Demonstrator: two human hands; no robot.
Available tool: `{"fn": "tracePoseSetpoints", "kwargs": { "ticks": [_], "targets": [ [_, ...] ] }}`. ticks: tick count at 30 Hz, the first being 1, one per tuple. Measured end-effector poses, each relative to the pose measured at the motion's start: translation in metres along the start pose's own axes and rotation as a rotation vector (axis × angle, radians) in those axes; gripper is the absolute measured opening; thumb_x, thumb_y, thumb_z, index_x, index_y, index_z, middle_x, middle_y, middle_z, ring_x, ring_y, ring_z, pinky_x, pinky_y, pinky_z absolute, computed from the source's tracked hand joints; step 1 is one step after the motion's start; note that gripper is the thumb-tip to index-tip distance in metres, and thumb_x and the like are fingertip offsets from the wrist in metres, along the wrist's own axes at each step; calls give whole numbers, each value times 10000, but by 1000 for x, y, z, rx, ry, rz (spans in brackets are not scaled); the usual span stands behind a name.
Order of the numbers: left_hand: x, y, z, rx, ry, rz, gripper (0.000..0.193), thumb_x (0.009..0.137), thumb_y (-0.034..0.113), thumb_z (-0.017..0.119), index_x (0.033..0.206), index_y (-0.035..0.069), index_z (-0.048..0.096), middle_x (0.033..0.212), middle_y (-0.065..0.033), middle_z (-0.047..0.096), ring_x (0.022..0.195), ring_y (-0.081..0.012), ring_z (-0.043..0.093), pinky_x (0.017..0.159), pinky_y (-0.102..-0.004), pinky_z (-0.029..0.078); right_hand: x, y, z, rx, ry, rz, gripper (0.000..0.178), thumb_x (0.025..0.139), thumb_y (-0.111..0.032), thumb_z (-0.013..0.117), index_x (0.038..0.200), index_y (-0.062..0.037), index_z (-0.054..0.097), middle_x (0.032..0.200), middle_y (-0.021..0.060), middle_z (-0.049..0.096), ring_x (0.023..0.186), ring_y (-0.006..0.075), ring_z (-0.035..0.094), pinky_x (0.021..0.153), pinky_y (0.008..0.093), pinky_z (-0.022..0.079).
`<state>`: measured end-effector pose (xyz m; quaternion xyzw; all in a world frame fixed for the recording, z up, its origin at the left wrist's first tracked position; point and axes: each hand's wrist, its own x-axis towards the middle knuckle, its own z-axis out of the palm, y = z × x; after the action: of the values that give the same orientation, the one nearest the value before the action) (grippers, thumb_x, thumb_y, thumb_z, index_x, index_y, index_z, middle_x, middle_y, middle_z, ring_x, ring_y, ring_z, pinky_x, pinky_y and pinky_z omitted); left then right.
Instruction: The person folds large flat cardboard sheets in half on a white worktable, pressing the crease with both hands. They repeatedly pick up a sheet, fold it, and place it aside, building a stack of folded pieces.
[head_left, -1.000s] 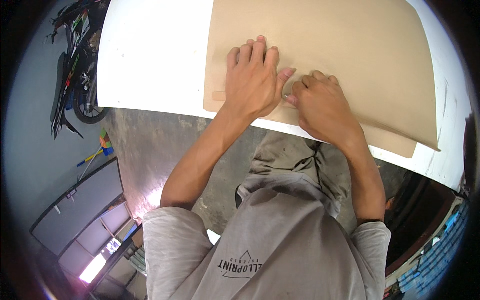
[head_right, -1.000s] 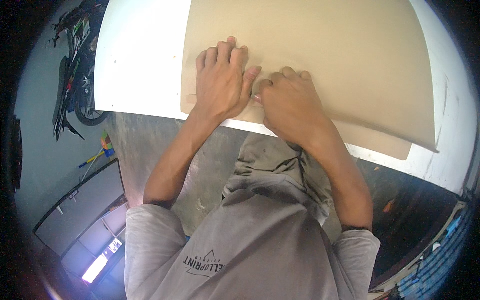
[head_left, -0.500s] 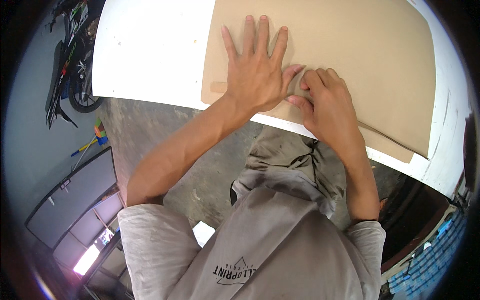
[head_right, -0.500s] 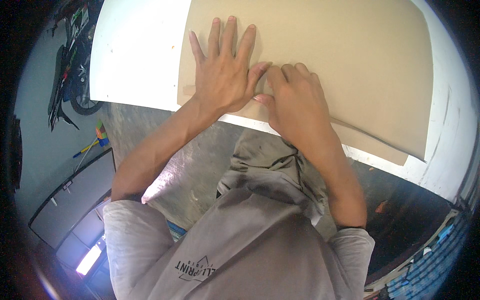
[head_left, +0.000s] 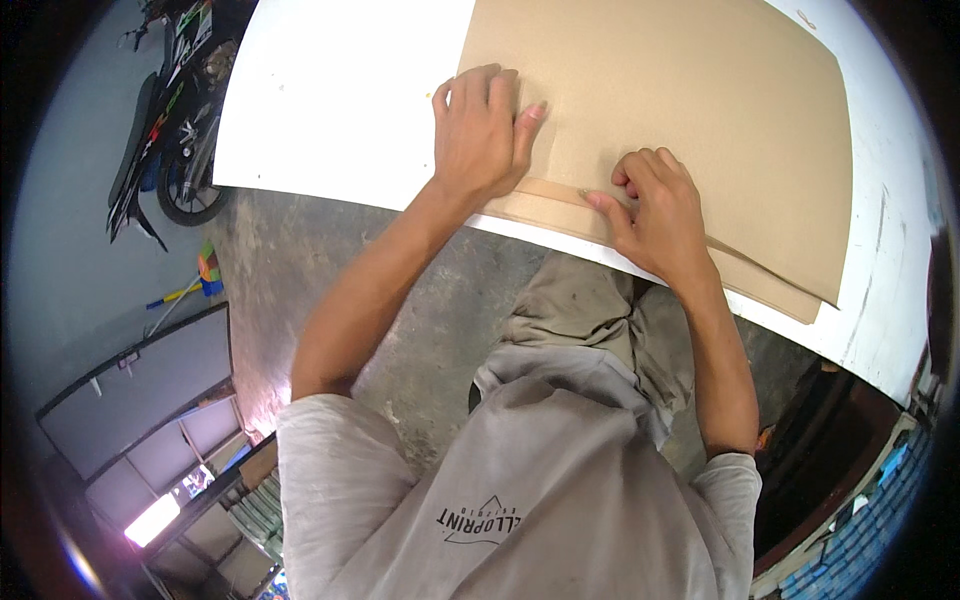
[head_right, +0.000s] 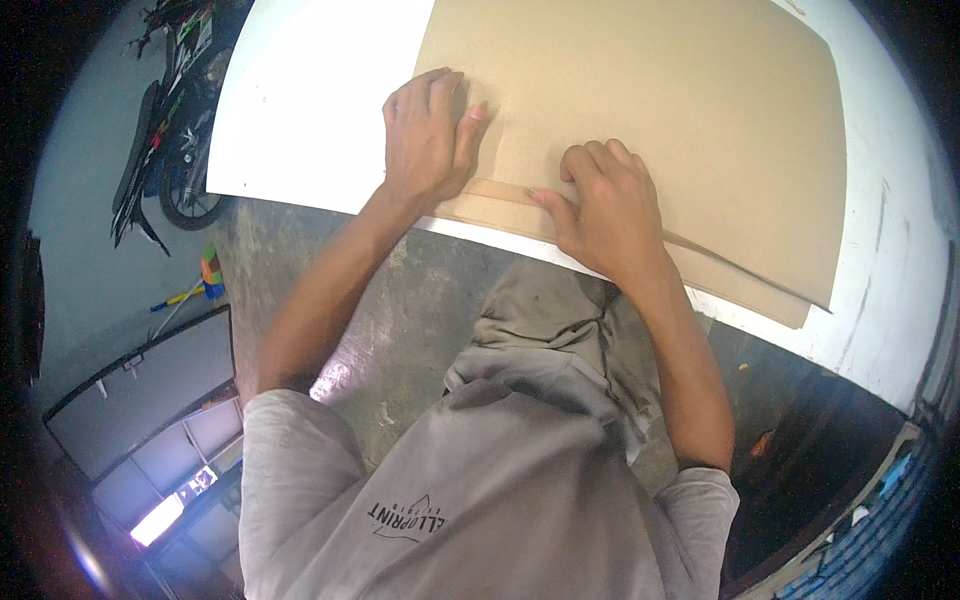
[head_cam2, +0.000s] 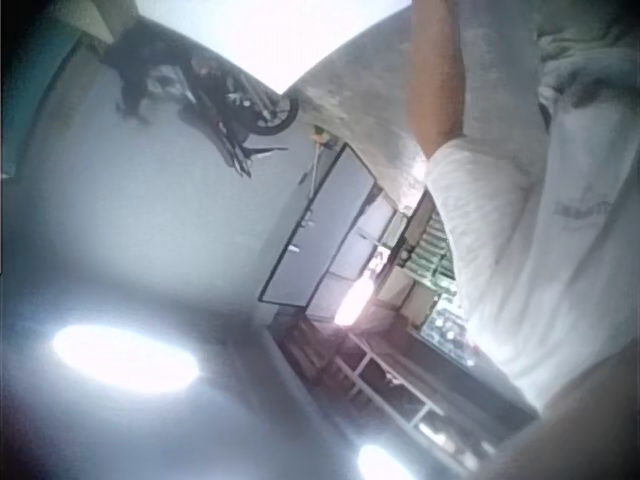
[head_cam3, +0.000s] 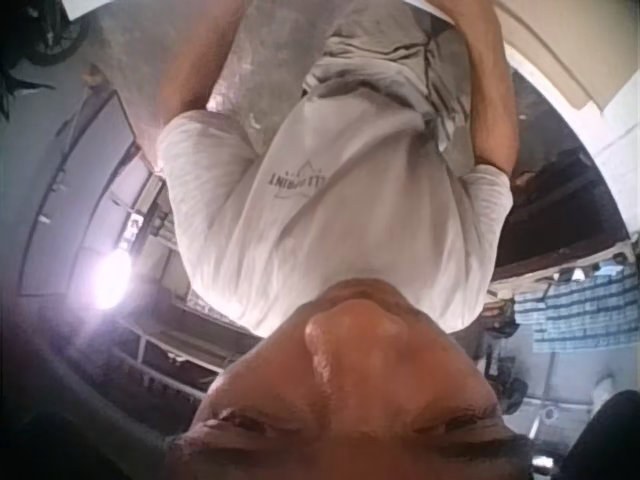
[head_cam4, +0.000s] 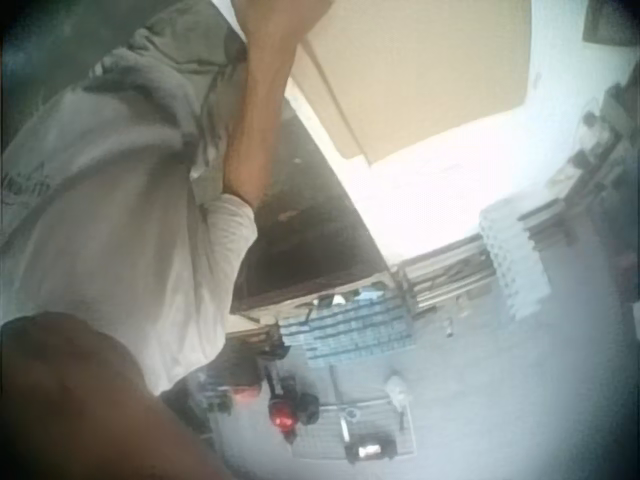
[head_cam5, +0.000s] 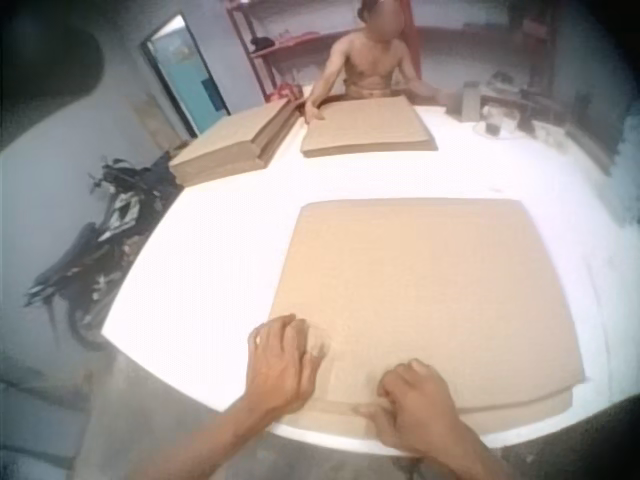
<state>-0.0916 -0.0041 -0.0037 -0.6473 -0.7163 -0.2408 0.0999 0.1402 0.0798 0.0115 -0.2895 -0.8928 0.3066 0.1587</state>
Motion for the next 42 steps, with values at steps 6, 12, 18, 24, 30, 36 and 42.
{"fn": "tracePoseSetpoints", "kwargs": {
  "ticks": [6, 12, 18, 24, 30, 36, 42],
  "targets": [
    [-8, -16, 15, -87, 155, -74, 346, 1019, 154, 603, 1311, -29, 586, 1330, -260, 591, 1241, -408, 539, 1105, -544, 343, 35, -44, 51, -306, 329, -58, 356, 1008, -341, 652, 1172, -26, 661, 1172, 199, 627, 1145, 384, 580, 1014, 636, 390],
    [-9, -24, 8, -523, 294, -283, 279, 1090, 131, 504, 1298, -36, 589, 1254, -233, 639, 1117, -315, 620, 1005, -424, 456, 67, -40, 89, -448, 370, 41, 505, 1047, -408, 571, 1375, -27, 617, 1440, 295, 516, 1428, 468, 418, 1145, 774, 234],
    [-8, -29, 5, -916, 365, -554, 284, 1128, 197, 501, 1227, -37, 630, 1110, -154, 713, 1001, -211, 638, 934, -379, 499, 63, -38, 87, -474, 377, 23, 492, 1058, -417, 561, 1351, -28, 633, 1427, 296, 530, 1420, 470, 435, 1141, 739, 263],
    [-11, -37, -27, -480, -22, -325, 179, 1030, 206, 677, 1011, 47, 756, 1016, -104, 762, 986, -241, 667, 919, -378, 513, 62, -32, 91, -423, 393, -5, 468, 1061, -405, 564, 1320, -27, 657, 1432, 308, 534, 1410, 481, 446, 1148, 708, 278],
    [-38, -55, -71, -508, -422, -333, 165, 943, 235, 821, 987, 76, 833, 908, -48, 765, 887, -184, 619, 877, -368, 500, 61, -29, 74, -145, 409, -125, 354, 1018, -328, 653, 1156, -13, 739, 1318, 236, 629, 1323, 412, 524, 1133, 619, 331],
    [-56, -59, -61, -593, -329, -282, 154, 927, 217, 821, 973, 72, 799, 901, -39, 762, 877, -225, 596, 831, -365, 512, 44, -44, 52, 89, 61, -218, 152, 932, -185, 732, 996, -51, 765, 1051, 113, 717, 1018, 307, 619, 961, 454, 410],
    [-54, -62, -61, -535, -404, -274, 173, 939, 231, 821, 973, 66, 782, 908, -42, 741, 909, -203, 589, 884, -374, 494, 49, -51, 47, 131, -181, -132, 51, 863, -61, 700, 887, -68, 743, 888, 84, 712, 926, 293, 614, 915, 424, 406]
  ]
}}
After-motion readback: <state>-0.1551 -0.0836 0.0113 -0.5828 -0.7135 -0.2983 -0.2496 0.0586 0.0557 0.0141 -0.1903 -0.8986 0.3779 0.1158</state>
